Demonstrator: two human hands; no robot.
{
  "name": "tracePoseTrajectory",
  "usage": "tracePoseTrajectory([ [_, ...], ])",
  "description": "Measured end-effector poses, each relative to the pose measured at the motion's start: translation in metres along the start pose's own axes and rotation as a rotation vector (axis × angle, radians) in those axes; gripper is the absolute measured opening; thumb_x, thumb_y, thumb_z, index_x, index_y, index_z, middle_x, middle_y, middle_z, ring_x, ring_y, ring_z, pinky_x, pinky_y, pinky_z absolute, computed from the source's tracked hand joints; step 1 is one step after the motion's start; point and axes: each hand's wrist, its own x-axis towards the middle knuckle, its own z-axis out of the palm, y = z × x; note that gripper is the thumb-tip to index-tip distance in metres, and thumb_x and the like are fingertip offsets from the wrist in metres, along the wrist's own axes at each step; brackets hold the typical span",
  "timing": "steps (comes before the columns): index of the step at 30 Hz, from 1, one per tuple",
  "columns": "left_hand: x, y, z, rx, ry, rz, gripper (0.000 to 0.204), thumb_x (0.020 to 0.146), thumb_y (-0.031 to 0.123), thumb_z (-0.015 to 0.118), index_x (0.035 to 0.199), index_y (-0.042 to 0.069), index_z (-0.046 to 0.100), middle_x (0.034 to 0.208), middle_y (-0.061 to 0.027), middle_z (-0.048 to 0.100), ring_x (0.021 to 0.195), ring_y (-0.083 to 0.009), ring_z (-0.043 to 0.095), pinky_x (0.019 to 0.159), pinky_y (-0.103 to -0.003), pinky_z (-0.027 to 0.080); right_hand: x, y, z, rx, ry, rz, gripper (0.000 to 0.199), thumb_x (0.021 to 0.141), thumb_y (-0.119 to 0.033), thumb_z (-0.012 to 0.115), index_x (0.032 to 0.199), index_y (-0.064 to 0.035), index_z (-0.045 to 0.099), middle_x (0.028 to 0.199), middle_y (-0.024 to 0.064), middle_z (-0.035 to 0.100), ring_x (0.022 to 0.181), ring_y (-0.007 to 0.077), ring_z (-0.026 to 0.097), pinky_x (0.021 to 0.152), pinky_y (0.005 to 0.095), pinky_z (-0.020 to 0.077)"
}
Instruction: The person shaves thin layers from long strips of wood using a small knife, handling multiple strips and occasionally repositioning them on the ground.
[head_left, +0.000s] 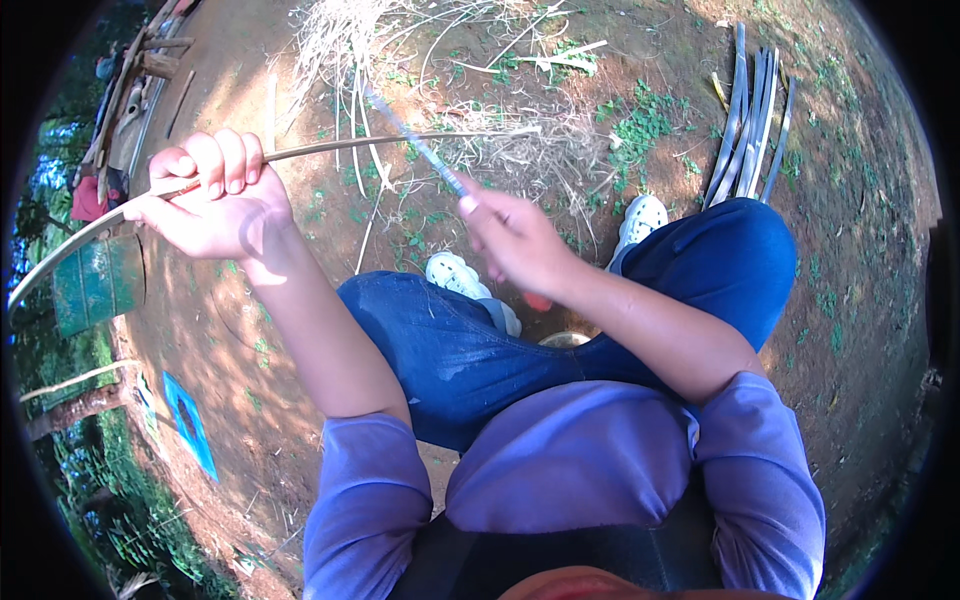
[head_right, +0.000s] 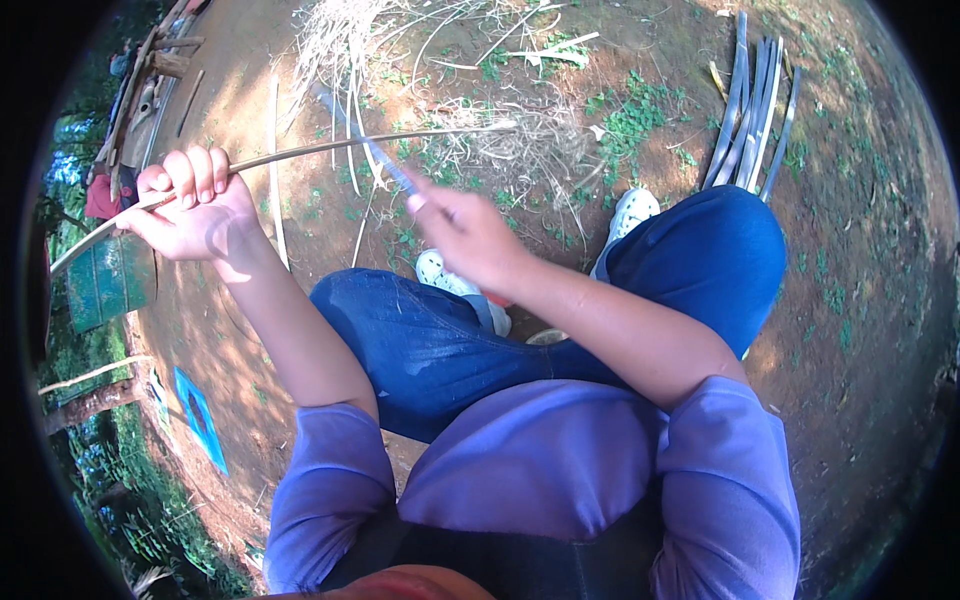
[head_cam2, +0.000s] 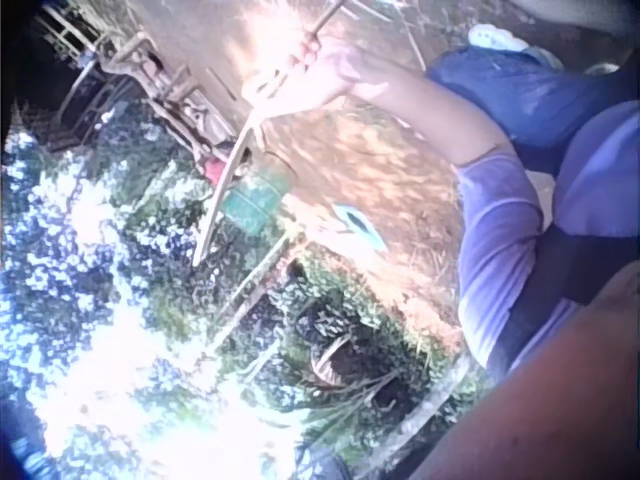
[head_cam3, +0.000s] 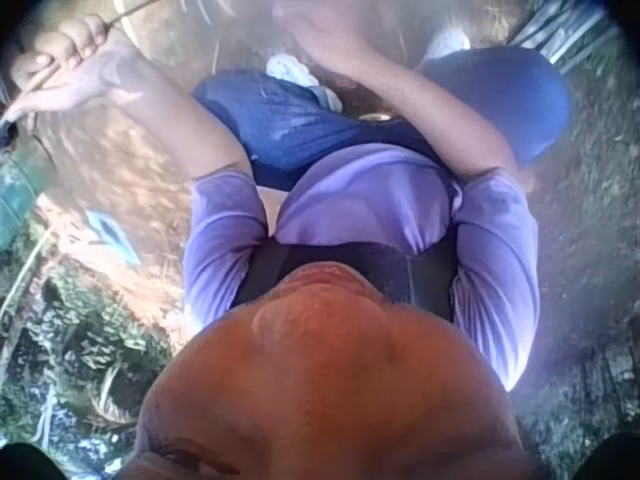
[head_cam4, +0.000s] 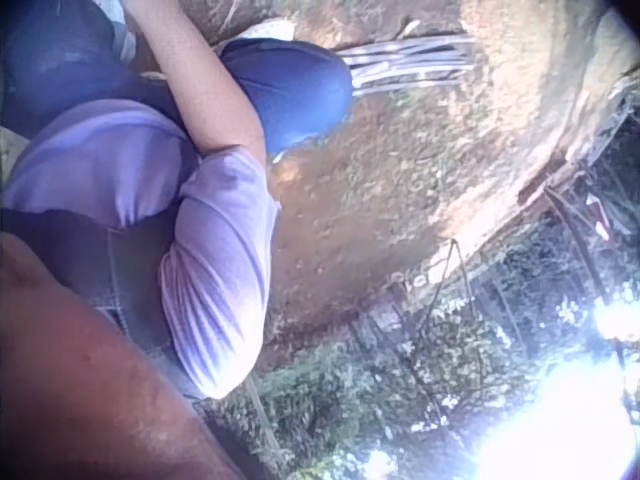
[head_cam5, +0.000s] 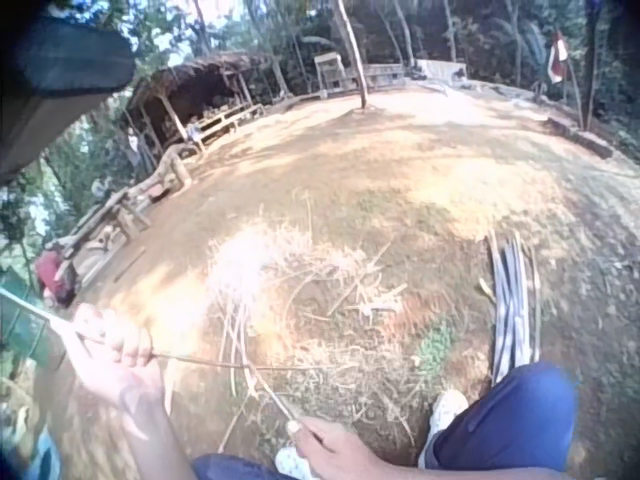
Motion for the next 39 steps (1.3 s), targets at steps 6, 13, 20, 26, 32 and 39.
tracePoseTrajectory([
  [6, -0.01, 0.0, 0.018, -0.051, -0.064, -0.027, 0.063, 0.102, 0.07, 0.03, 0.083, 0.012, 0.048, 0.059, 0.0022, 0.033, 0.05, -0.0103, 0.028, 0.048, -0.026, 0.025, -0.017, -0.021, 0.027, -0.075, -0.095, -0.243, 0.047, 0.106, -0.025, 0.05, 0.146, 0.0004, 0.049, 0.064, 0.0064, 0.047, 0.056, 0.0108, 0.044, 0.058, 0.0321, 0.0424],
  [13, -0.012, 0.001, 0.02, -0.02, -0.013, -0.059, 0.063, 0.099, 0.072, 0.035, 0.079, 0.014, 0.05, 0.057, 0.0027, 0.034, 0.049, -0.0102, 0.027, 0.047, -0.026, 0.022, 0.026, 0.067, -0.034, -0.044, 0.069, 0.188, 0.045, 0.109, -0.036, 0.045, 0.142, -0.0076, 0.054, 0.061, -0.0044, 0.046, 0.047, 0.0068, 0.046, 0.043, 0.0264, 0.0397],
  [20, -0.01, 0.0, 0.017, -0.009, -0.036, -0.014, 0.064, 0.101, 0.071, 0.029, 0.084, 0.014, 0.051, 0.056, 0.0038, 0.033, 0.048, -0.0087, 0.026, 0.045, -0.025, 0.022, 0.024, 0.052, -0.039, -0.299, 0.133, 0.067, 0.046, 0.107, -0.036, 0.048, 0.141, -0.0056, 0.057, 0.061, 0.0065, 0.052, 0.056, 0.0138, 0.051, 0.058, 0.0346, 0.0442],
  [26, -0.013, -0.005, 0.025, -0.031, -0.084, 0.009, 0.062, 0.102, 0.069, 0.031, 0.087, 0.013, 0.053, 0.056, 0.0034, 0.033, 0.049, -0.009, 0.026, 0.047, -0.025, 0.023, -0.001, 0.029, -0.015, -0.326, 0.11, -0.192, 0.047, 0.106, -0.032, 0.051, 0.145, -0.0061, 0.053, 0.064, 0.0082, 0.056, 0.054, 0.0146, 0.052, 0.056, 0.0349, 0.0451],
  [32, -0.014, -0.004, 0.029, 0.001, -0.057, 0.004, 0.062, 0.101, 0.069, 0.032, 0.087, 0.013, 0.053, 0.056, 0.0036, 0.033, 0.049, -0.0091, 0.026, 0.046, -0.025, 0.023, 0.013, 0.053, -0.03, -0.49, 0.135, -0.116, 0.048, 0.106, -0.036, 0.048, 0.147, -0.0115, 0.051, 0.065, 0.0153, 0.062, 0.055, 0.0178, 0.059, 0.057, 0.0365, 0.0476],
  [39, -0.018, -0.004, 0.038, 0.017, -0.065, -0.061, 0.06, 0.092, 0.075, 0.051, 0.086, 0.016, 0.048, 0.058, 0.0045, 0.033, 0.051, -0.0087, 0.027, 0.051, -0.026, 0.025, 0.039, 0.149, -0.124, -0.444, 0.381, 0.614, 0.048, 0.104, -0.041, 0.048, 0.136, -0.0059, 0.055, 0.072, 0.007, 0.06, 0.052, 0.0164, 0.06, 0.045, 0.0335, 0.0509],
])
